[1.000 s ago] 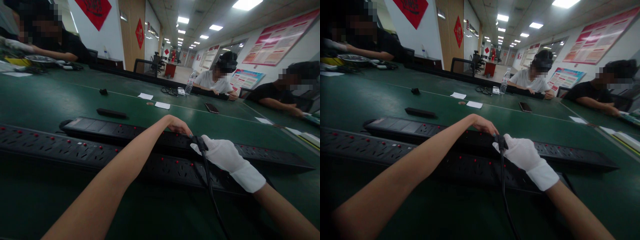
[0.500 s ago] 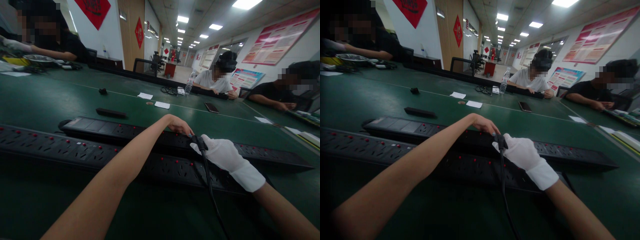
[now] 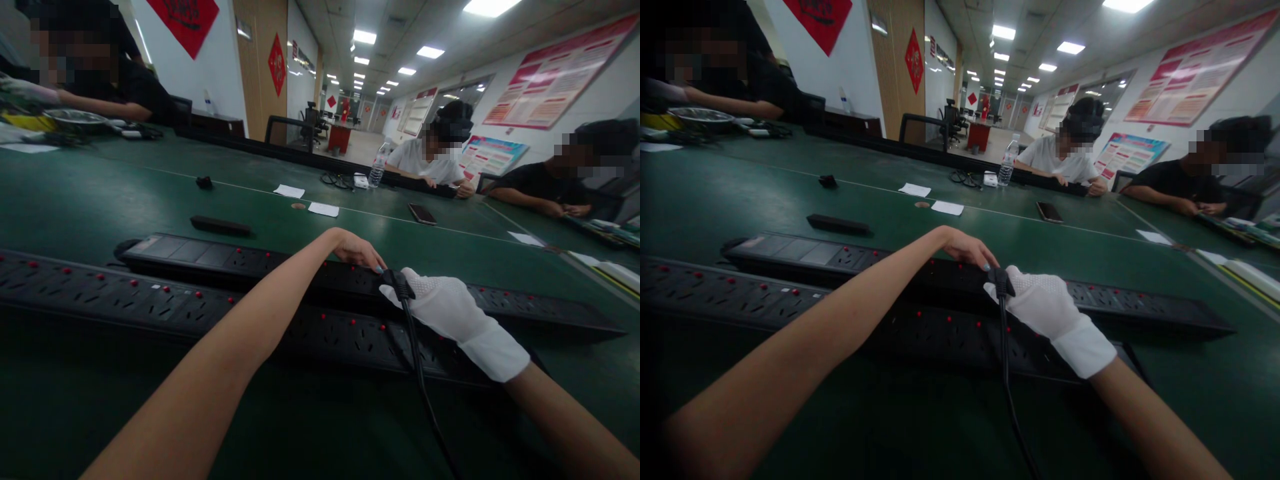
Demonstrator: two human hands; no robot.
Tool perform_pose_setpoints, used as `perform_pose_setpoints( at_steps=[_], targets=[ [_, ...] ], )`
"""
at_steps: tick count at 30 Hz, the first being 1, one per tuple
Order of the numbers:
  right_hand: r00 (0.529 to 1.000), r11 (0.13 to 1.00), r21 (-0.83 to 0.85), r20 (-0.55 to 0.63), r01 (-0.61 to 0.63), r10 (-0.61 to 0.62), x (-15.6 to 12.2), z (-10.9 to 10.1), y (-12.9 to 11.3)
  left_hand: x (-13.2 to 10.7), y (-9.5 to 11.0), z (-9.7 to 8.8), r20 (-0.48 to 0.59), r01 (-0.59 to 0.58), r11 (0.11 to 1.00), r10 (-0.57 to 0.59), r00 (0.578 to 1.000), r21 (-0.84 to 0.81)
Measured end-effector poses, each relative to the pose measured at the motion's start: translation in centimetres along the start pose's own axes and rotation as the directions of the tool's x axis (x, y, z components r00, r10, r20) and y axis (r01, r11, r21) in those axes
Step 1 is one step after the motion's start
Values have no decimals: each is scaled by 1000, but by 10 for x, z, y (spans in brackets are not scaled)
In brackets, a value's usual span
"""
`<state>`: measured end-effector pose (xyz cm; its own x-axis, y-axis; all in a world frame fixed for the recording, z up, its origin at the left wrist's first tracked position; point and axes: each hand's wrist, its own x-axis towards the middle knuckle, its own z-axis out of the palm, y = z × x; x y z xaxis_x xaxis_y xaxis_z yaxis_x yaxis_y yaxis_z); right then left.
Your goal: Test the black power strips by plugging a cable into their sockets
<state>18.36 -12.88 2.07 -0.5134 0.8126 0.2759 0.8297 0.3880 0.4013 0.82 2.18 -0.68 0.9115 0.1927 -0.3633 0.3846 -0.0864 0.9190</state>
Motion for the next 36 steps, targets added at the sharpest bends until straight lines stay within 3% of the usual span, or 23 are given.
perform_pose_setpoints(
  at_steps=[12,27,36],
  targets=[
    [1000,1000,14,-11,4,-4,-1,1,0,3,2,0,40,64,997,-62,997,-42],
    [999,999,-39,-16,28,-28,-1,3,1,-3,6,4,-46,-58,997,60,997,44],
    [1000,999,-33,5,13,-13,-1,1,0,5,2,0,40,-60,998,60,997,0]
  ],
)
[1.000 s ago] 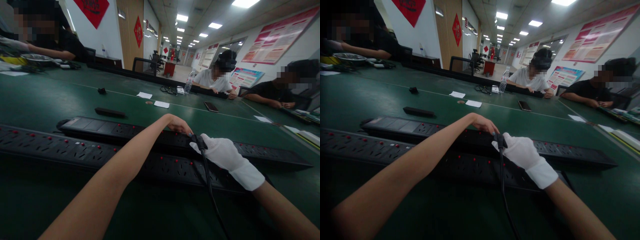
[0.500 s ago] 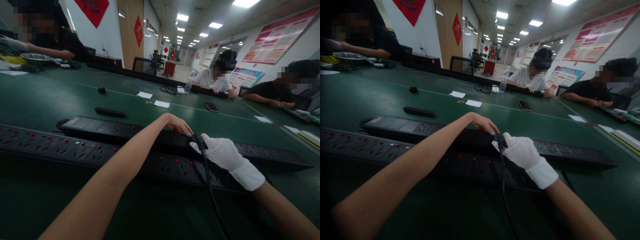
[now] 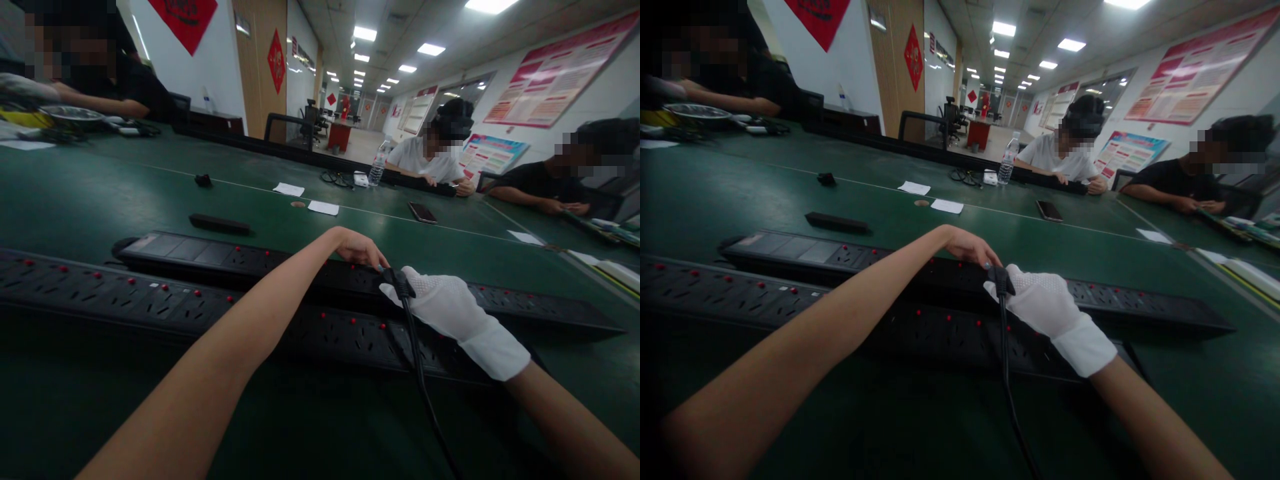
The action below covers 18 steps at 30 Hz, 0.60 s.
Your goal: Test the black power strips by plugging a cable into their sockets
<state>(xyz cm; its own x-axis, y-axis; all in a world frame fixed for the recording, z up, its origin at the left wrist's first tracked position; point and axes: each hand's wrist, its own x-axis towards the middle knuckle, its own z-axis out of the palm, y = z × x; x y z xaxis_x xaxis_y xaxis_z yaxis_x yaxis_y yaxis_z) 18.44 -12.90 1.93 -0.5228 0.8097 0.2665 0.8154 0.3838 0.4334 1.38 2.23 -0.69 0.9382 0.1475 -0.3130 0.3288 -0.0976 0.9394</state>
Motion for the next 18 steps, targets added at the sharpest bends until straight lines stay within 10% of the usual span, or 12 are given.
perform_pose_setpoints(
  at_steps=[18],
  targets=[
    [1000,1000,23,-20,-17,18,0,-1,0,-6,-6,-1,-43,74,997,-75,996,-22]
  ],
)
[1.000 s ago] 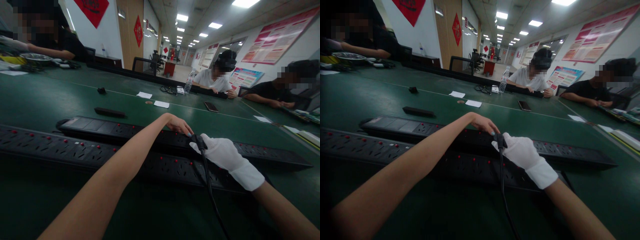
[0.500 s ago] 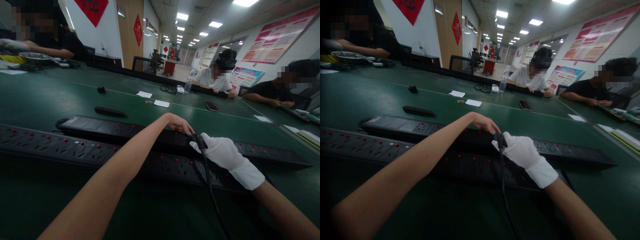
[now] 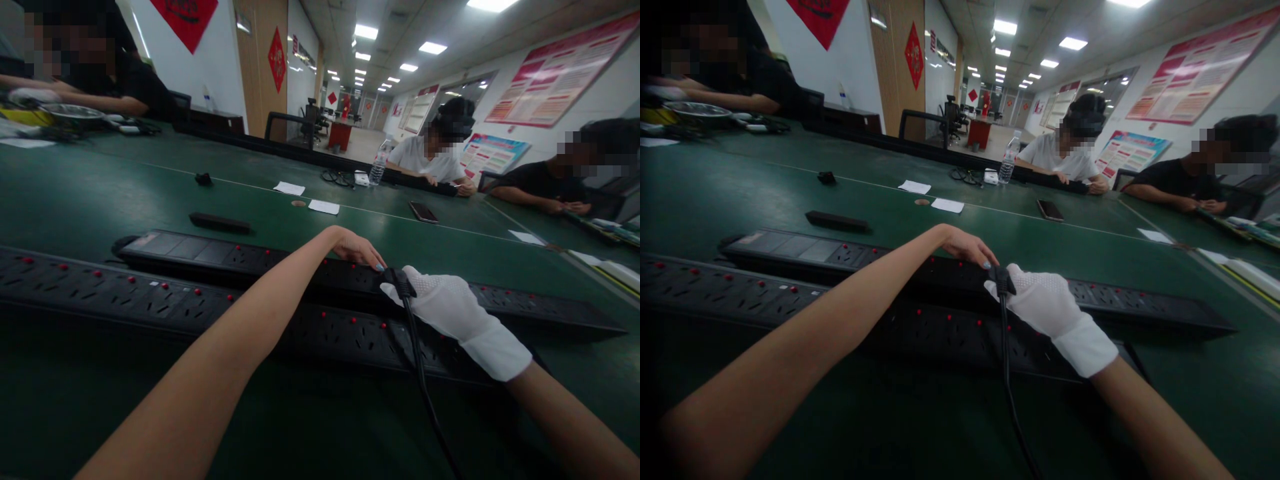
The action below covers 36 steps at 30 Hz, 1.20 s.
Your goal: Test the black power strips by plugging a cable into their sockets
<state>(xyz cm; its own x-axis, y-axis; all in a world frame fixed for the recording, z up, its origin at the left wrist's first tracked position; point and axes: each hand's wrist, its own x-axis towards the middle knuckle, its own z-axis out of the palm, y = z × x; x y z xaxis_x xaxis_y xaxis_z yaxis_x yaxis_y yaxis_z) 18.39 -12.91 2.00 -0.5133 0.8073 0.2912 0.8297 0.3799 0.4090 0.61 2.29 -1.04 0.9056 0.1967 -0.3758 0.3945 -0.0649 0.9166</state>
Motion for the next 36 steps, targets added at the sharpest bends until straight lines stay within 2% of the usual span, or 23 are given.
perform_pose_setpoints(
  at_steps=[13,24,30,36],
  targets=[
    [1000,1000,3,5,1,-1,0,3,2,4,-8,-4,23,-42,999,42,999,-17],
    [1000,1000,1,23,4,-4,0,2,1,6,-7,-4,8,26,998,-26,1000,-48],
    [1000,1000,4,17,18,-18,-1,2,2,8,-7,-5,27,-49,999,50,998,-14],
    [1000,1000,-14,-12,2,-2,-1,-1,0,5,-9,0,-42,-38,999,36,998,-38]
  ],
)
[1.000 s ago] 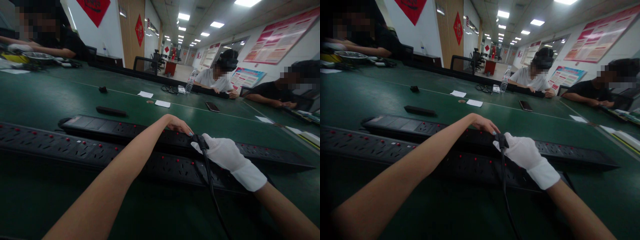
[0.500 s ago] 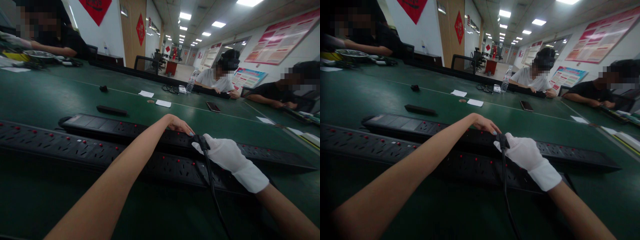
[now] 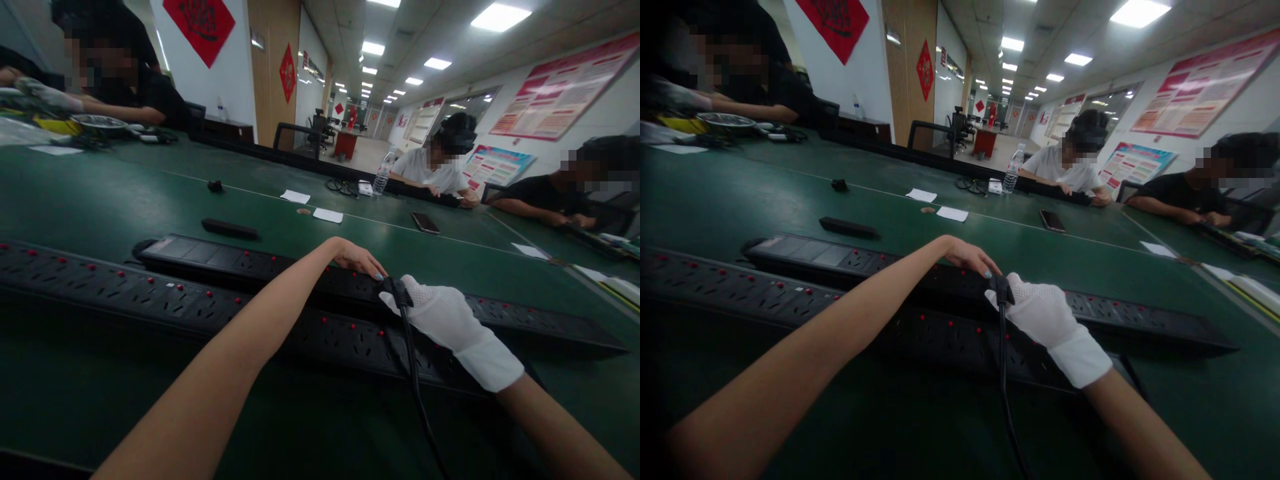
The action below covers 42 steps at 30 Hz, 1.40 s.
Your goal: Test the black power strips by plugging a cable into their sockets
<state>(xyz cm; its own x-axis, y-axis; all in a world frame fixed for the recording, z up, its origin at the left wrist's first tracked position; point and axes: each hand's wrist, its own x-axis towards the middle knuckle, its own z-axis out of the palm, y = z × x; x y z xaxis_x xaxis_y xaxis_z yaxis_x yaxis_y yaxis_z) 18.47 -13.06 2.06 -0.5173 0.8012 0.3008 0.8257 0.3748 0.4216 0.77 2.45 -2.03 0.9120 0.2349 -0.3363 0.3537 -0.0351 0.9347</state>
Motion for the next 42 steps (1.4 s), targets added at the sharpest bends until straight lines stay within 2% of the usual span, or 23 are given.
perform_pose_setpoints(
  at_steps=[5,11,16,23,27,30,37,42],
  targets=[
    [998,1000,-5,-56,-17,17,-1,1,0,-12,4,14,-141,17,995,-4,990,94],
    [999,999,51,-36,-20,22,-2,0,1,-28,11,27,-273,88,959,-12,962,269],
    [999,997,75,-32,-30,32,-2,2,2,-33,18,40,-343,123,894,37,939,431],
    [999,990,141,-34,-23,28,-2,5,3,-44,27,67,-458,214,761,121,881,613],
    [999,984,179,-36,-21,28,-2,4,4,-49,26,71,-445,180,694,222,868,697],
    [999,979,204,-33,-23,31,-3,5,4,-51,25,70,-415,132,678,273,868,723],
    [999,955,298,-29,-5,14,-4,9,6,-54,26,68,-403,87,732,269,875,676],
    [999,954,299,-42,3,10,-4,13,7,-54,26,69,-396,95,713,269,878,694]
  ],
)
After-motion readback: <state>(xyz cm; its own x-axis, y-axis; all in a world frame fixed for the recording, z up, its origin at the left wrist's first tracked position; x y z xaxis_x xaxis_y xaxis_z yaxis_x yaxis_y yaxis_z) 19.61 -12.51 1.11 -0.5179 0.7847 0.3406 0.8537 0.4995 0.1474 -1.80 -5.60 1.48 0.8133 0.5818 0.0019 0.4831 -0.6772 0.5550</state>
